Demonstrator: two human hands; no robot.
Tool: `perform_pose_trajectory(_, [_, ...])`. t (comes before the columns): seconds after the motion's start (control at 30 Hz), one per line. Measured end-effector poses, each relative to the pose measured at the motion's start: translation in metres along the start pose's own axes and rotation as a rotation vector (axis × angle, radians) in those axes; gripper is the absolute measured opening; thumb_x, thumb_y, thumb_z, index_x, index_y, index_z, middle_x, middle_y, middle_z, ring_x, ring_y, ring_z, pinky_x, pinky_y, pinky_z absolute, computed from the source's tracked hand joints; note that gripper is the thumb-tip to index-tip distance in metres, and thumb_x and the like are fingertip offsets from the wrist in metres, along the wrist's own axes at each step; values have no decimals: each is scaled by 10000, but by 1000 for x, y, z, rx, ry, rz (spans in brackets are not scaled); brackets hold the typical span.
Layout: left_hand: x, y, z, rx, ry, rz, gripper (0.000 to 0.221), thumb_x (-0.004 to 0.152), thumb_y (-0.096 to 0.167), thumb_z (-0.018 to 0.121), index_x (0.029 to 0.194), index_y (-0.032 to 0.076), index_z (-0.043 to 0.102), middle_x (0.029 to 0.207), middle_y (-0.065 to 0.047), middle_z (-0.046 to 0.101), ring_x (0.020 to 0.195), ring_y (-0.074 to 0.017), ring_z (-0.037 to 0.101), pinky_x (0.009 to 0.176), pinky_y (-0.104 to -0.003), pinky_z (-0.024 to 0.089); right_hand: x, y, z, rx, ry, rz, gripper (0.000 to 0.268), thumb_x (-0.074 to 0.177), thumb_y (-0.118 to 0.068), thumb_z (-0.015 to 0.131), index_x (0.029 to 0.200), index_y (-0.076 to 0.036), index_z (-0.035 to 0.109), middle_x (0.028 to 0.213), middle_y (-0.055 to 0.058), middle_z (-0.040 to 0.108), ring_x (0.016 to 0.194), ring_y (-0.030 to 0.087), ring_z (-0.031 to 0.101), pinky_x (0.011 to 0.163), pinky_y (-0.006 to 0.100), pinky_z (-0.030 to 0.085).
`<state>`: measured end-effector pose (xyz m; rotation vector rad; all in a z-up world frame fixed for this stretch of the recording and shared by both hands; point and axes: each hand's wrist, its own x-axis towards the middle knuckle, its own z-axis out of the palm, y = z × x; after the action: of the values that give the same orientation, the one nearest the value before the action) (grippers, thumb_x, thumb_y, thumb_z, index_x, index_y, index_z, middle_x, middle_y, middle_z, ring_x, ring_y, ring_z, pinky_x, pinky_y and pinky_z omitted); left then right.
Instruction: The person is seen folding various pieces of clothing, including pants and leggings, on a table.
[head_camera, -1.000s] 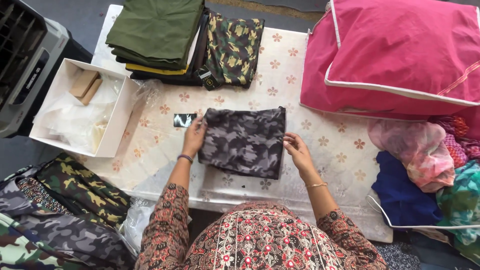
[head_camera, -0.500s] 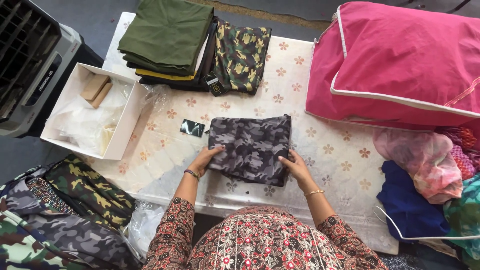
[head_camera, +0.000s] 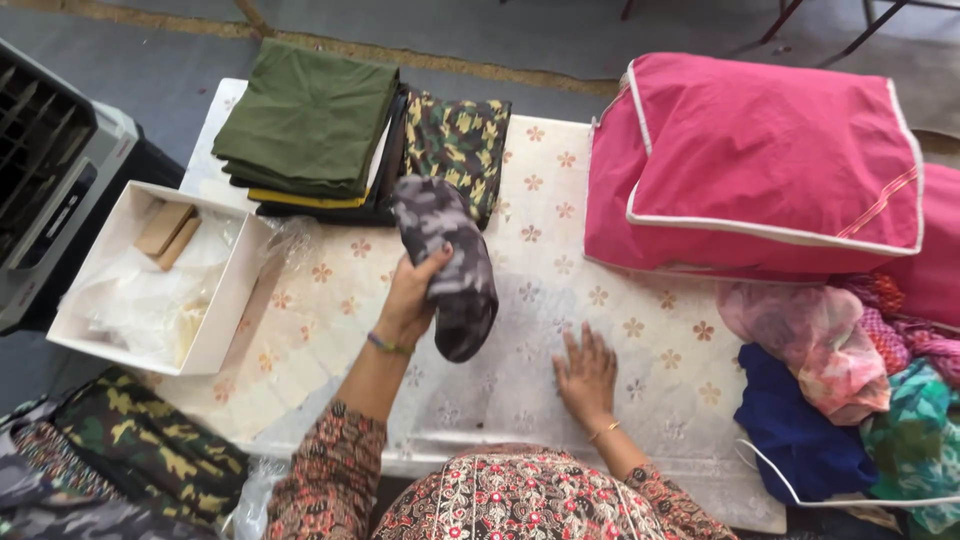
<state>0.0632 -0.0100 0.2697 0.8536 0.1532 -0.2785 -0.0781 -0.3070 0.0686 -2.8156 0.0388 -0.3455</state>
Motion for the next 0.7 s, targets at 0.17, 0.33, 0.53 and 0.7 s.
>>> perform_pose_trajectory(0.17, [118, 36, 20, -98, -65, 182, 381, 914, 43, 707, 1274, -8, 593, 1137, -93, 708, 993, -231, 717, 897, -382, 607, -2, -7, -5, -129, -131, 19, 565, 971, -490, 467, 1499, -289, 468, 1636, 93, 328, 1494, 269, 307, 1202, 538, 181])
perform_pose_trajectory(0.33, [192, 57, 43, -319, -82, 505, 457, 970, 92, 722, 1386, 70, 535, 1271, -65, 633, 1123, -215, 672, 973, -379, 592, -1, -8, -7, -94, -130, 17, 566, 961, -478, 501, 1495, -294, 469, 1641, 96, 311, 1485, 264, 320, 1201, 527, 180])
perform_pose_trajectory(0.53, [243, -20, -6, -240, 441, 274, 567, 934, 219, 716, 1433, 115, 468, 1385, -55, 615, 1190, -226, 637, 933, -382, 560, 2, -8, -6, -113, -152, 27, 570, 952, -480, 509, 1495, -312, 459, 1634, 87, 311, 1479, 250, 323, 1206, 519, 173])
perform_pose_trajectory(0.7, [279, -150, -94, -223, 567, 340, 700, 931, 122, 709, 1527, 155, 343, 1481, -29, 520, 1279, -209, 563, 1052, -378, 489, 5, -9, -5, -132, -141, 19, 568, 946, -481, 499, 1491, -328, 447, 1632, 82, 305, 1476, 253, 315, 1198, 522, 163])
